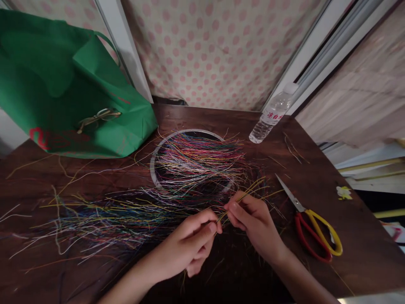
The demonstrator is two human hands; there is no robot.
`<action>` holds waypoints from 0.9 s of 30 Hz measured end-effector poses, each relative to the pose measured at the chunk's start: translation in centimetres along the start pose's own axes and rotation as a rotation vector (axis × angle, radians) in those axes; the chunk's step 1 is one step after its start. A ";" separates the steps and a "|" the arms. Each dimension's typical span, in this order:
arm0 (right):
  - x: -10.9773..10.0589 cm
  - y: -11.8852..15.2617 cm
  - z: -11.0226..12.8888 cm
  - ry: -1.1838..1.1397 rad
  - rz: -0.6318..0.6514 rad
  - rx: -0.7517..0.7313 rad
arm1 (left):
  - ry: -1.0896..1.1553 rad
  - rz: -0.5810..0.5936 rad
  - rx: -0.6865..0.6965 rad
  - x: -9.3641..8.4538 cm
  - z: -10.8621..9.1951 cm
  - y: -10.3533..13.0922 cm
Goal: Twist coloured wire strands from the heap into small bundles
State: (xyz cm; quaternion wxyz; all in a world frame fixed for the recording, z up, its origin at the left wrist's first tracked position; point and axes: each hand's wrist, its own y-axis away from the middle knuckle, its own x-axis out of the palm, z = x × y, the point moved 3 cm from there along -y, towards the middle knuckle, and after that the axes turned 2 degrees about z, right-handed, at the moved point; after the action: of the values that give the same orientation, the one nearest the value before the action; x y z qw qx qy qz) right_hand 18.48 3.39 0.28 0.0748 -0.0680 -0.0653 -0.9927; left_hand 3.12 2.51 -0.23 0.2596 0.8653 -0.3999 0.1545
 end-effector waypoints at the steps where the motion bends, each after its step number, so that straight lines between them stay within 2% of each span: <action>1: 0.0 0.0 0.0 0.006 0.004 0.004 | -0.026 0.026 -0.015 0.0 0.0 0.0; 3: 0.0 0.1 0.0 0.025 0.015 0.010 | -0.025 0.065 -0.027 0.0 0.0 0.1; 10: 0.5 0.5 0.2 0.117 0.084 -0.001 | 0.193 0.132 -0.065 0.1 0.5 -0.3; 12: 0.5 0.6 0.2 0.144 0.084 -0.003 | 0.235 0.116 -0.084 0.1 0.5 -0.4; 15: 0.3 0.4 0.1 0.122 0.051 0.036 | 0.292 0.063 -0.031 0.1 0.4 -0.5; 20: -0.7 -0.1 0.5 -0.074 -0.007 -0.007 | 0.286 0.044 0.016 0.4 0.4 -0.5; 23: -1.3 -0.1 0.9 -0.113 -0.048 -0.042 | 0.242 0.059 -0.037 0.6 0.4 -0.4; 27: -1.2 0.1 1.1 -0.079 0.011 -0.004 | 0.202 0.101 -0.119 0.8 0.5 -0.3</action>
State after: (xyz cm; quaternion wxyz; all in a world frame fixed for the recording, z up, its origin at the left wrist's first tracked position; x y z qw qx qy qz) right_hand 19.81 3.61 1.15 0.0772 -0.1078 -0.0659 -0.9890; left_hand 3.88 1.88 -0.34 0.3413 0.8073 -0.4232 0.2296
